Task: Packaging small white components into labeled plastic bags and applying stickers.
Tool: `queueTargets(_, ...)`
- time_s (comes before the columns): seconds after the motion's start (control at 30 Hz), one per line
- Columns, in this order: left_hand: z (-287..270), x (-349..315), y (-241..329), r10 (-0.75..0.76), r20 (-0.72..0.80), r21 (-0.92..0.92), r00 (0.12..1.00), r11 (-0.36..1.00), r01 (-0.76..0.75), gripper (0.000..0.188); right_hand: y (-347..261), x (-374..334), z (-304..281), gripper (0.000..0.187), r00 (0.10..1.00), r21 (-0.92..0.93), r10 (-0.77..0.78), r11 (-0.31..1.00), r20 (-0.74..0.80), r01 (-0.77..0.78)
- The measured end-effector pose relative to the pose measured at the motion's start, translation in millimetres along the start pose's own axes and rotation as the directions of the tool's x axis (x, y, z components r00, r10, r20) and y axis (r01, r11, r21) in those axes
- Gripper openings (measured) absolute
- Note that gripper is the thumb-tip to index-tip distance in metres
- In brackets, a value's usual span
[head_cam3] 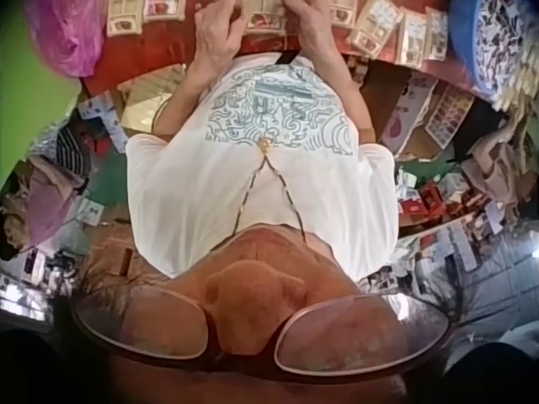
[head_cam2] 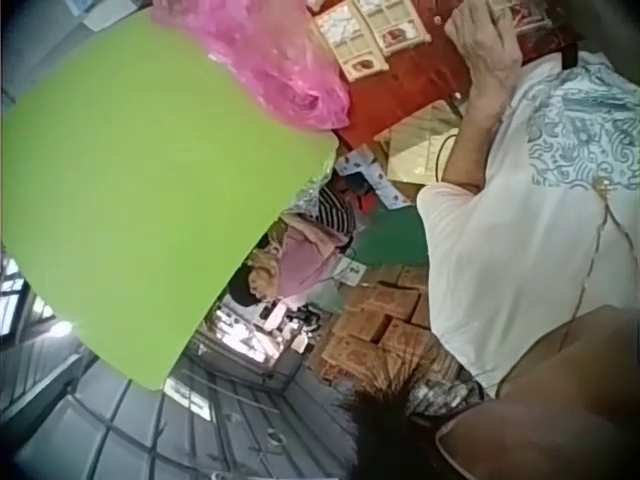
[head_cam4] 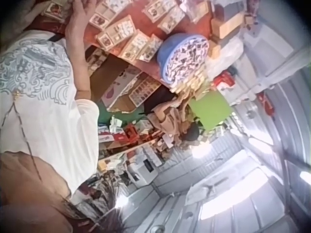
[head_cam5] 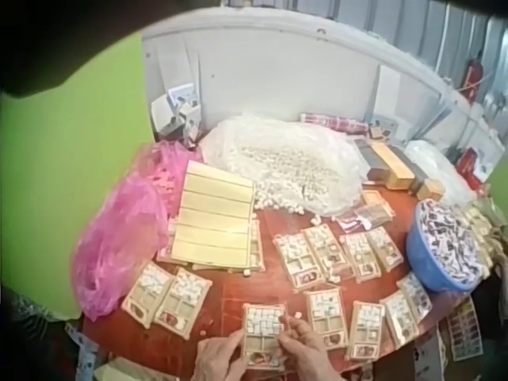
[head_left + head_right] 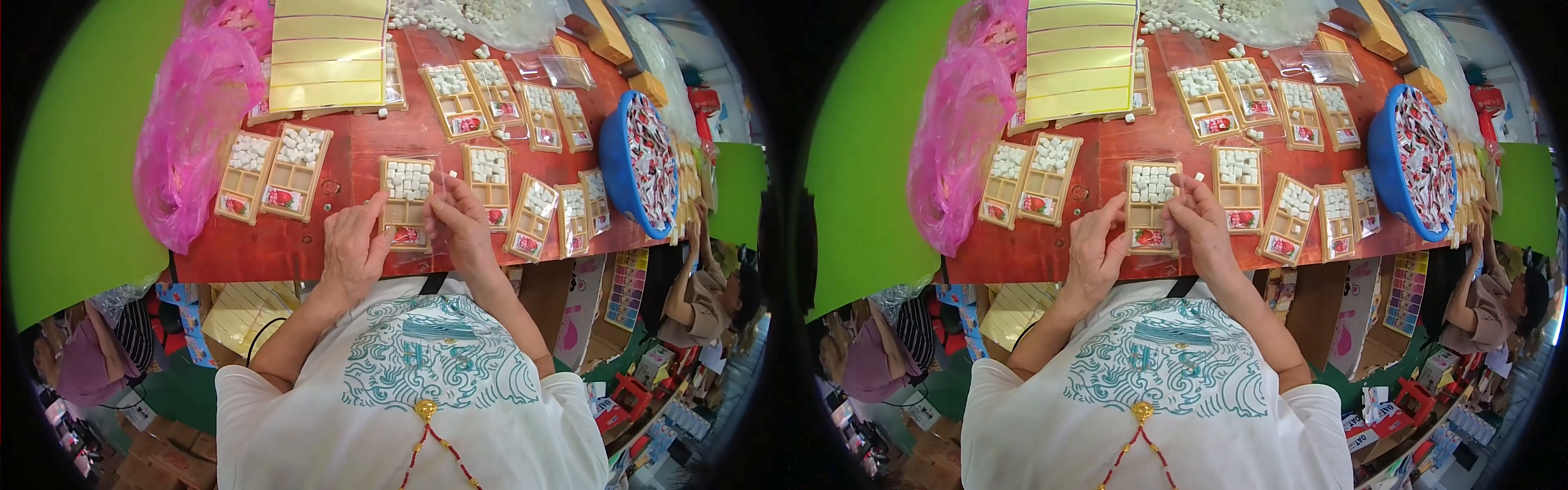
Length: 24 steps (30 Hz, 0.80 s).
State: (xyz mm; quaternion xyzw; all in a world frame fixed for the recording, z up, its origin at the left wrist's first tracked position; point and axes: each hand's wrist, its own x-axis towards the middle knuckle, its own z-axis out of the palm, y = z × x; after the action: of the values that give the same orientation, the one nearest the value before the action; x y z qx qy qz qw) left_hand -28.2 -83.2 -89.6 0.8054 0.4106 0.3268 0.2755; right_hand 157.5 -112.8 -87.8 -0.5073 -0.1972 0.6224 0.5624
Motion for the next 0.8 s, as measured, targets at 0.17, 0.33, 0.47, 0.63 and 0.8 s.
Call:
queueTargets(0.17, 4.7, 3.7, -4.4, -0.161, 0.083, -0.313, 0.983, 0.933, 0.179, 0.038, 12.8, 4.5, -1.3, 0.044, 0.999, -0.022, -0.026, 0.999, 0.022, 0.027)
queueTargets(0.33, 12.0, 16.6, -11.1, -0.045, 0.059, -0.123, 0.997, 0.991, 0.052, 0.037, 21.2, 8.7, -5.0, 0.051, 0.928, -0.588, -0.372, 0.751, 0.000, 0.301)
queueTargets(0.47, 17.2, 16.8, -16.8, 0.000, 0.063, -0.011, 0.998, 1.000, 0.001, 0.038, 12.9, 0.2, 1.2, 0.054, 0.916, -0.823, -0.400, 0.510, 0.031, 0.250)
queueTargets(0.63, 21.5, 11.9, -16.4, 0.059, 0.071, 0.195, 0.996, 0.978, -0.072, 0.039, 14.9, -1.4, -0.4, 0.061, 0.875, -0.970, -0.456, 0.088, 0.164, 0.227)
queueTargets(0.8, 23.2, 11.3, -15.5, 0.106, 0.078, 0.351, 0.991, 0.928, -0.127, 0.040, 10.7, -2.1, 6.0, 0.060, 0.896, -0.984, -0.409, -0.020, 0.171, 0.178)
